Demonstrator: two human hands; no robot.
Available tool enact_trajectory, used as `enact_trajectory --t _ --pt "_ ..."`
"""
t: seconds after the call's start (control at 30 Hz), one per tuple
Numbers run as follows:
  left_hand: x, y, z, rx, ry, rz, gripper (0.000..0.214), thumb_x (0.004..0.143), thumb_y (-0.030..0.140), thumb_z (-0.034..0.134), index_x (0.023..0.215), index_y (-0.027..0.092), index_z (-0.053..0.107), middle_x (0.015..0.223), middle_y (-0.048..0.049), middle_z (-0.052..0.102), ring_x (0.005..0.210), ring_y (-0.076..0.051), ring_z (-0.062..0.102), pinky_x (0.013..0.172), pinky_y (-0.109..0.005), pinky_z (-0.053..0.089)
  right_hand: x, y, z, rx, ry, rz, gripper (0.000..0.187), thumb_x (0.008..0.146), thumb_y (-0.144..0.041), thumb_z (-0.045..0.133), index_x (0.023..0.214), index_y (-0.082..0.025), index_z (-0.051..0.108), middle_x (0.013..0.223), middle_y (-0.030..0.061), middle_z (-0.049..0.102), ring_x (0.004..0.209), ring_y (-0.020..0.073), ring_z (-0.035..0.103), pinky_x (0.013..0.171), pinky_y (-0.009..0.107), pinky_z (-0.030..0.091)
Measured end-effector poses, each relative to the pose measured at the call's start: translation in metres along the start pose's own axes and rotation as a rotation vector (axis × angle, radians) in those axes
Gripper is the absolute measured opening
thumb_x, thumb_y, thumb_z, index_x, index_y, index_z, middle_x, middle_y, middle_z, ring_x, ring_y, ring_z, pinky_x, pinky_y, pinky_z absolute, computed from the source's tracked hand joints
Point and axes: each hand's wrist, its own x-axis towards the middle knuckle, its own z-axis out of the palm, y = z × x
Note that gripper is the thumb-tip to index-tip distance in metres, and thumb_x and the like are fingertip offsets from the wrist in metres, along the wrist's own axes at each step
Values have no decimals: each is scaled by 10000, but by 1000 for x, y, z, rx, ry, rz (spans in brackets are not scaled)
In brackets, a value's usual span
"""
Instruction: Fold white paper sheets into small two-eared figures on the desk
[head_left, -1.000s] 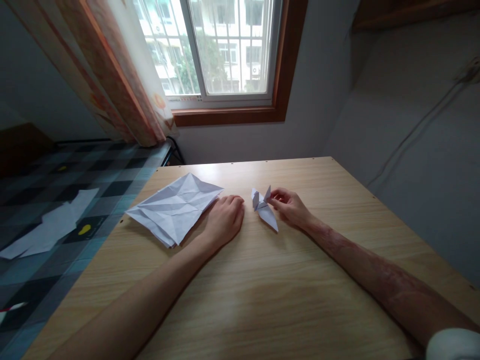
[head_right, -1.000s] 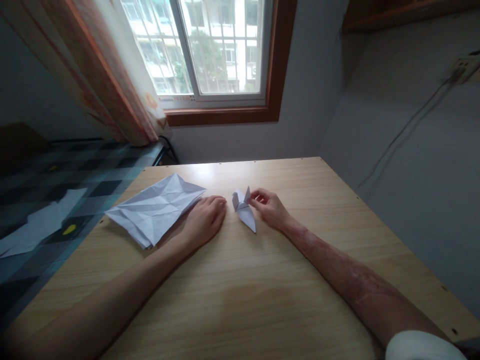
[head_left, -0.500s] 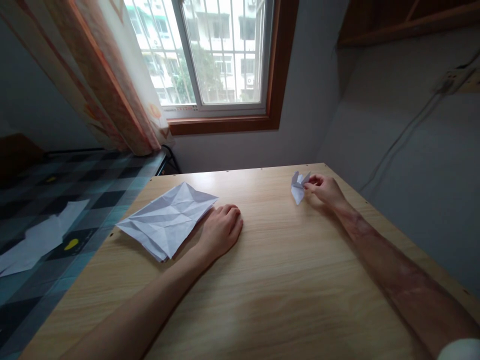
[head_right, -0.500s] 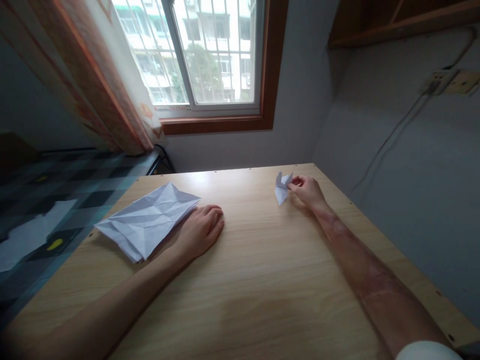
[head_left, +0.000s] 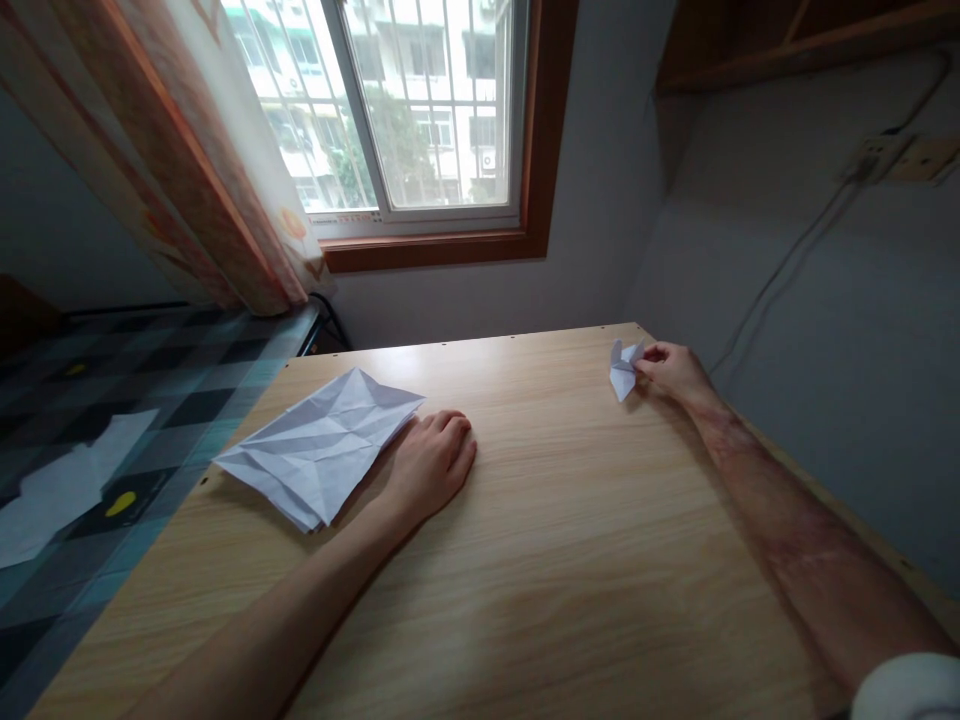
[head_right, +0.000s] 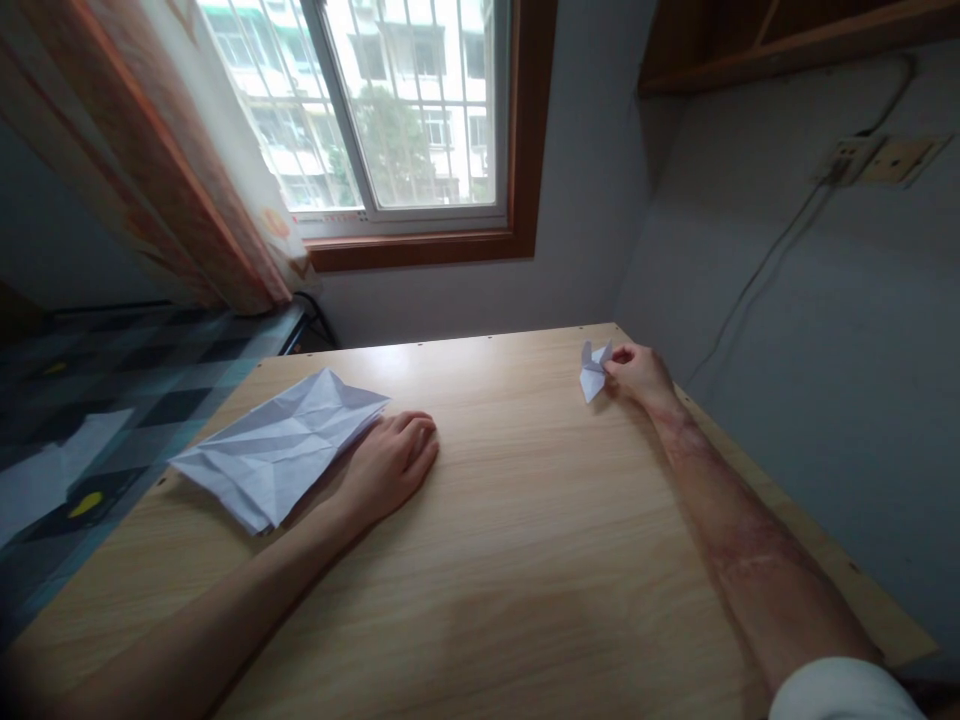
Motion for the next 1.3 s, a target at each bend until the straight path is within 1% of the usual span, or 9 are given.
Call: enact_trajectory --t 0.23,0.6,0.77,0.87,0.97,1.1,1.17,1.23,1.3 --pt "-1 -1 1 11 -7 -5 154 1097 314 530 1138 230 652 1269 -107 734 1149 -303 697 1041 -486 534 -4 1 -3 8 -20 9 233 706 -275 784 910 -163 794 762 55 785 669 204 678 652 296 523" --pt "0 2 0 3 -11 -15 165 1099 320 523 1129 226 655 1283 -117 735 1163 -310 700 1055 -505 541 -3 -3 -11 -7 17 35 305 701 -260 749 1001 -204 727 799 40 771 690 217 672 673 314 498" --pt "-1 3 -1 1 -12 -17 149 1089 308 535 1127 228 654 1270 -115 739 1173 -311 702 1057 -507 546 -5 -19 -27 -17 262 53 216 837 -395 712 974 -234 666 907 74 746 781 253 666 719 367 499" --pt "-1 3 -1 1 -5 -15 141 1083 317 548 1127 234 653 1265 -111 742 1169 -311 702 1051 -504 545 -18 -47 -29 51 318 -122 155 892 -343 658 1004 -236 648 881 59 719 764 234 656 719 358 504" --pt "-1 3 -1 -2 -5 -16 142 1079 326 561 1135 233 652 1267 -112 737 1176 -310 701 1050 -496 547 -44 -84 -16 121 182 -327 128 959 -362 608 945 -241 649 856 45 709 744 218 649 718 346 516" --pt "-1 3 -2 -3 -15 -20 143 1075 332 574 1131 226 652 1280 -115 735 1180 -313 700 1048 -498 550 -91 -125 21 91 -208 -575 151 998 -348 614 944 -237 701 946 80 757 860 263 706 799 395 563" --pt "-1 4 -2 2 -17 -17 138 1074 325 574 1128 225 651 1276 -114 739 1168 -312 703 1042 -502 551 -115 -134 39 47 -361 -680 194 1004 -353 652 1123 -235 748 1111 111 791 1033 309 734 922 446 585" --pt "-1 5 -3 10 -16 -13 131 1074 319 572 1127 227 649 1270 -113 742 1159 -312 705 1036 -501 551 -133 -137 53 27 -510 -780 365 1032 -388 660 1355 -233 725 1322 144 776 1219 337 719 1081 497 566" --pt "-1 6 -3 18 -16 -12 129 1074 317 572 1127 229 649 1271 -112 742 1160 -313 707 1034 -501 553 -144 -135 61 20 -588 -822 547 1036 -439 681 1540 -228 641 1579 167 659 1458 360 615 1238 541 487"
